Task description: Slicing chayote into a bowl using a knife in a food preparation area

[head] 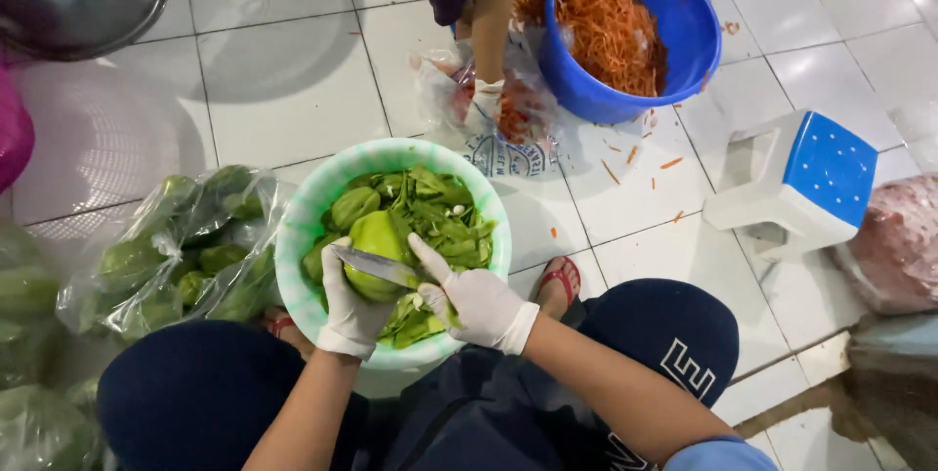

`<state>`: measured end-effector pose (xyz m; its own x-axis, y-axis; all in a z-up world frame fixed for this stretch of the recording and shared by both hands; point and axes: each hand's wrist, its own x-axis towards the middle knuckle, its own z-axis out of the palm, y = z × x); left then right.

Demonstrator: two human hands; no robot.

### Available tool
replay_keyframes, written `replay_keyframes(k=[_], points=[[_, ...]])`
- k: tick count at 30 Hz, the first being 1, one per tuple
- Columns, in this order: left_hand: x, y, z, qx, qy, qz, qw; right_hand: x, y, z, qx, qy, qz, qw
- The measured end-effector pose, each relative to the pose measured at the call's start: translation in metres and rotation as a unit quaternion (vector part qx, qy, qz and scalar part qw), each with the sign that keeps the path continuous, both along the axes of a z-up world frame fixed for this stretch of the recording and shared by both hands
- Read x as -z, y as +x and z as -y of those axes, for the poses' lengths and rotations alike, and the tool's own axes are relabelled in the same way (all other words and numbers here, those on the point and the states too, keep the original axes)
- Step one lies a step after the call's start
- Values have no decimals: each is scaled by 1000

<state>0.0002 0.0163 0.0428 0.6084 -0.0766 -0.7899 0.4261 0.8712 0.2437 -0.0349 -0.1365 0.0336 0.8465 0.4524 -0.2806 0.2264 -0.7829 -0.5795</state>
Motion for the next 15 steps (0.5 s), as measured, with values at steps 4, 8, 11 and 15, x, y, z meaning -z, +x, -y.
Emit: replay_keyframes(k=[4, 8, 11, 15], points=[[22, 2, -4, -10, -18, -11, 1000, -17, 1, 0, -2, 2, -23, 1000], [28, 2, -1, -16, -12, -5, 1000, -24, 2, -1, -1, 17, -43, 999], [37, 1, -1, -8, 4, 6, 1000, -25, 1, -1, 12, 39, -51, 998], [27, 2, 2, 2, 15, 2, 1000, -15, 1, 1, 23, 41, -43, 998]])
